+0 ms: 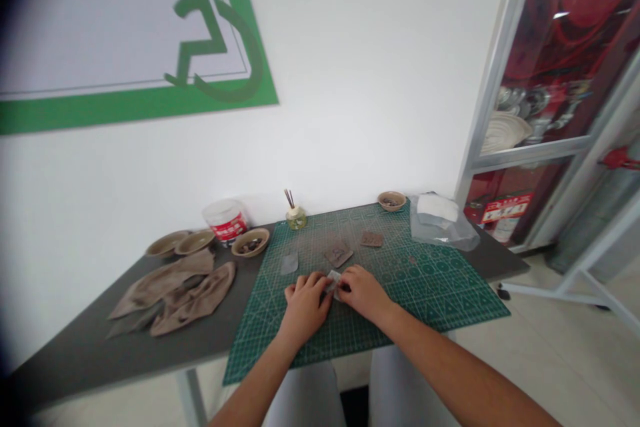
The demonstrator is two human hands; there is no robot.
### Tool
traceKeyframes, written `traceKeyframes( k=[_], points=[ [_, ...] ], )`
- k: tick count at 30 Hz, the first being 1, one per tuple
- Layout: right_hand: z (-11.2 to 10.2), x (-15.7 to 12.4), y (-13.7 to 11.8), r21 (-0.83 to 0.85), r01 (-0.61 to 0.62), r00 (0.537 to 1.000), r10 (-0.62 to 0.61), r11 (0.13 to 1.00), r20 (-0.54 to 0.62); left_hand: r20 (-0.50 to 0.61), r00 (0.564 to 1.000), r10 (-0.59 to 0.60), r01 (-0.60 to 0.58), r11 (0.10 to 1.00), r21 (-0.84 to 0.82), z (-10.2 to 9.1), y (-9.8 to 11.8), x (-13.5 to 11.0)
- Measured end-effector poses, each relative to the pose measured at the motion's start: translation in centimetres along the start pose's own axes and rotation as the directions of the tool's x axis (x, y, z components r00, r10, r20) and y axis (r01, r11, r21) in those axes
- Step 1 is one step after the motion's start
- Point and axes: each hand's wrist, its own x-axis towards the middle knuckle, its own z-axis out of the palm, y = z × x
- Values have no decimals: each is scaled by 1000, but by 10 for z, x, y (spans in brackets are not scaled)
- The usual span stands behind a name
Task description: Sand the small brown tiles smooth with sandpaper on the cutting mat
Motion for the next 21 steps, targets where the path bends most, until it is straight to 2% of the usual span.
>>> traceKeyframes(
  k=[9, 21],
  points=[
    [-1, -3, 0, -22, 30, 999, -29, 999, 16, 32, 999, -22, 21, 1000, 16, 2, -3, 1],
    [-1, -2, 0, -27, 66, 997, -65, 997, 49, 8, 1000, -8, 8, 1000, 6, 6, -6, 1]
  ],
)
